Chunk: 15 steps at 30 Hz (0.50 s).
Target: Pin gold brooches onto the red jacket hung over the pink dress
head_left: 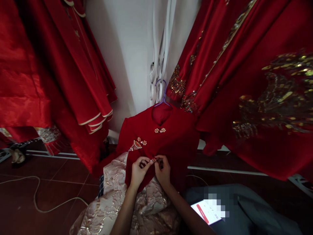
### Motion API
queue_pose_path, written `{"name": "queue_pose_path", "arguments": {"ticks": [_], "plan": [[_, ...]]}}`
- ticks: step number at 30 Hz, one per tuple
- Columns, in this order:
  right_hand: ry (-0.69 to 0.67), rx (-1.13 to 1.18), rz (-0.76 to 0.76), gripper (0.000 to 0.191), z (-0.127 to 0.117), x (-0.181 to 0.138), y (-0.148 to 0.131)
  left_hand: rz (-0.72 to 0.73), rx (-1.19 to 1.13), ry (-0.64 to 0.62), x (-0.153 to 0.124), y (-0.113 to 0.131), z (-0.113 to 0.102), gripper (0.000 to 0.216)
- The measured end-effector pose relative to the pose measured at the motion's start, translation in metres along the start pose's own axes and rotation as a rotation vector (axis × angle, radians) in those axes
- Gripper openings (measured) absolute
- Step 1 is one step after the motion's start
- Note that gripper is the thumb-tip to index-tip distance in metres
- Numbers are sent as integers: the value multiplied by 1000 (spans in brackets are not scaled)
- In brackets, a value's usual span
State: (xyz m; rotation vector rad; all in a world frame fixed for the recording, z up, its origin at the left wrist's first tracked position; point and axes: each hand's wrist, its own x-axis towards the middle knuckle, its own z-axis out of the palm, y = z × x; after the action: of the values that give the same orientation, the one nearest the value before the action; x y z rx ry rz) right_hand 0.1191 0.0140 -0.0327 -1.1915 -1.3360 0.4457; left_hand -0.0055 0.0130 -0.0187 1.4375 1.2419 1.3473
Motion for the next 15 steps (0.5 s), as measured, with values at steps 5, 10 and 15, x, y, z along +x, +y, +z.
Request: {"name": "queue_pose_path", "arguments": {"ticks": [5, 10, 15], "plan": [[-3, -6, -12, 11, 0, 1, -1, -2, -14, 17, -1, 0, 0, 25], [-16, -12, -25, 12, 0, 0, -1, -28, -83, 26, -1, 0, 1, 24], [-45, -21, -45, 12, -1, -1, -1, -49, -121, 22, 0, 2, 2, 23]]}}
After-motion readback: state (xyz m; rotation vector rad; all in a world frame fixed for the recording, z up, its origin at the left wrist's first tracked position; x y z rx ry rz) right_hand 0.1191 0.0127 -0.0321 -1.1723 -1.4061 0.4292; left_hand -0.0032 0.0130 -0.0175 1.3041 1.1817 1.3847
